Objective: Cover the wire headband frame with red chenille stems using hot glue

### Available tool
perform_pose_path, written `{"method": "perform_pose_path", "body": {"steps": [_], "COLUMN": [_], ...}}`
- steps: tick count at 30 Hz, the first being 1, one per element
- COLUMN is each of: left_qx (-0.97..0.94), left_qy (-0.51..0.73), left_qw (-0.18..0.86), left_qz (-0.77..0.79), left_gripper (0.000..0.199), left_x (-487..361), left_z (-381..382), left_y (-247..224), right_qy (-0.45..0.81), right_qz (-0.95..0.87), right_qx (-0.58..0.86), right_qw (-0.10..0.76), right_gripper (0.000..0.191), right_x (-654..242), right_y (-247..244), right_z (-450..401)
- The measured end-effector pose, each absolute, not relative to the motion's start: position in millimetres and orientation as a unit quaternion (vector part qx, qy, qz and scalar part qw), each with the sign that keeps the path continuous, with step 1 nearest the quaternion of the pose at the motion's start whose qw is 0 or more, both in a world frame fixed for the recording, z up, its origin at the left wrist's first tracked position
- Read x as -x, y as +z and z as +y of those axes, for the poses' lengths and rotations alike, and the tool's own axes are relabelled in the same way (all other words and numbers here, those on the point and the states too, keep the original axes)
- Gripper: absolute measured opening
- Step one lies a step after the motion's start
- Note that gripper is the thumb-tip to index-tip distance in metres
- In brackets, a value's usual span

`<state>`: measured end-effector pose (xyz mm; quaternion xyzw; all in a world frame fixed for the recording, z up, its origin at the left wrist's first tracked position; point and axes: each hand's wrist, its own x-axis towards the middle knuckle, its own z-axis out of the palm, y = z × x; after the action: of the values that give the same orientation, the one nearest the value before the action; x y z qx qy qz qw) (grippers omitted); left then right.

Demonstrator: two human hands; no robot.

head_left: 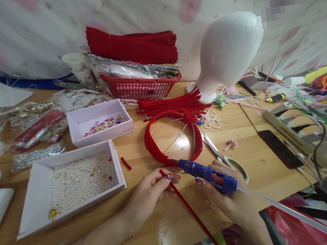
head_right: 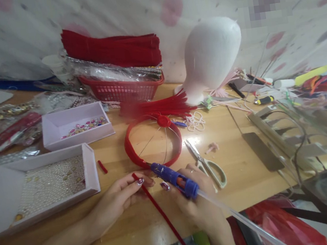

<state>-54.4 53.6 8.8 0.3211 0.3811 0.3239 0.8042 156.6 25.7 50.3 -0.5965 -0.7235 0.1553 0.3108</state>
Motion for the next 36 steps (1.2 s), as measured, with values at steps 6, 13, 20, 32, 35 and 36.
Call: {"method": "perform_pose_path", "body": {"steps": [6,13,20,32,35,36], "left_qx": [-0.326,-0.323,-0.325,-0.309,-0.311,-0.311], "left_qy": [0.323,0.325,0.321,0.320,0.316,0.315], "left_qw": [0.801,0.803,0.802,0.811,0.812,0.812], "left_qz": [0.385,0.381,0.386,0.380,0.379,0.380], "left_gripper": [0.028,0.025,0.023,0.025,0.024,0.024], "left_x": [54,54,55,56,56,57], "left_z": [54,55,54,54,54,54], "left_y": [9,11,11,13,13,13], "right_qy": [0.157,0.148,0.148,0.137,0.136,0.136], "right_qz": [-0.715,-0.715,-0.724,-0.714,-0.716,-0.717], "right_qx": [0.619,0.615,0.605,0.620,0.621,0.620], "right_qw": [0.284,0.297,0.297,0.294,0.289,0.288], "right_gripper": [0.039,0.037,0.032,0.041,0.041,0.042], "right_x": [-152,-152,-153,-153,-152,-152], "right_y": [46,46,45,53,54,55], "right_z": [27,27,27,25,25,24]}}
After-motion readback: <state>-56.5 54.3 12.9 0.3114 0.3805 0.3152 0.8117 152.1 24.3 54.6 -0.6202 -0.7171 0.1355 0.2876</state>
